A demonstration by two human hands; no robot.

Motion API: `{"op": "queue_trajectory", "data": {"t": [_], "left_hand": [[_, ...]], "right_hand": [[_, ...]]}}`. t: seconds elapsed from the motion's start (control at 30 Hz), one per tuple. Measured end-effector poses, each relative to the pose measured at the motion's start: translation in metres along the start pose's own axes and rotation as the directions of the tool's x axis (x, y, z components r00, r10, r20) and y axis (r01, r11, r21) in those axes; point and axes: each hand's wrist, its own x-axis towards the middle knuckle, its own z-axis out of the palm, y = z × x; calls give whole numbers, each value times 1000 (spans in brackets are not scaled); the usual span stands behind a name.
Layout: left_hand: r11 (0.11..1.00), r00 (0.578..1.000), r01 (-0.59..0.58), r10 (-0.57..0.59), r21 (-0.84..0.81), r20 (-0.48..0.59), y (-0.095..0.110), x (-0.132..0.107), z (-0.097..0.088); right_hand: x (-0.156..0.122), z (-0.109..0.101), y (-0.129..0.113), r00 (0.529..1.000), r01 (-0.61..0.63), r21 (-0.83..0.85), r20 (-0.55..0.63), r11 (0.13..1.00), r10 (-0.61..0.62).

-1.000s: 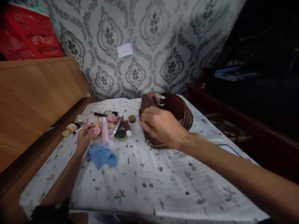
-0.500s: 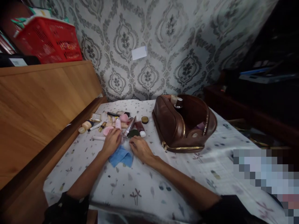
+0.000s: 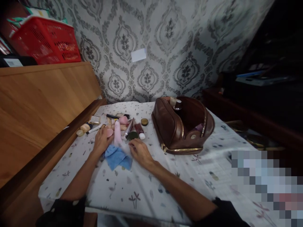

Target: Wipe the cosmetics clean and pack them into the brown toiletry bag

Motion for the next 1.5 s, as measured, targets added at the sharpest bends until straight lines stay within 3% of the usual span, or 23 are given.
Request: {"op": "queue_trajectory", "data": {"t": [0.17,0.4,0.73,0.87,1.0,1.13,1.33,1.5], "left_hand": [[999,998,48,-48,-7,51,-10,2,6],[995,984,98,-100,18,145,-2,4,-14],[1000,985,22,-19,-16,169,-6,3,-19],[996,988,-33,44,-77,148,-2,3,-23],[964,981,-166,183,-206,66,11,4,-28],[909,961,-262,276,-325,-3,37,4,-24],[857,879,-437,472,-273,74,84,6,-2],[854,860,-463,498,-236,114,94,1,17]], "right_hand": [[0,0,3,999,-40,12,-19,999,40],[-2,-1,6,992,-87,70,-85,994,93],[0,-7,16,942,-254,139,-188,957,277],[0,-6,20,955,-244,81,-153,966,254],[-1,-2,20,963,-241,33,-118,970,243],[-1,-2,19,965,-244,26,-90,969,245],[-1,-3,19,966,-236,66,-88,970,241],[-2,-2,19,963,-235,62,-120,970,241]]}}
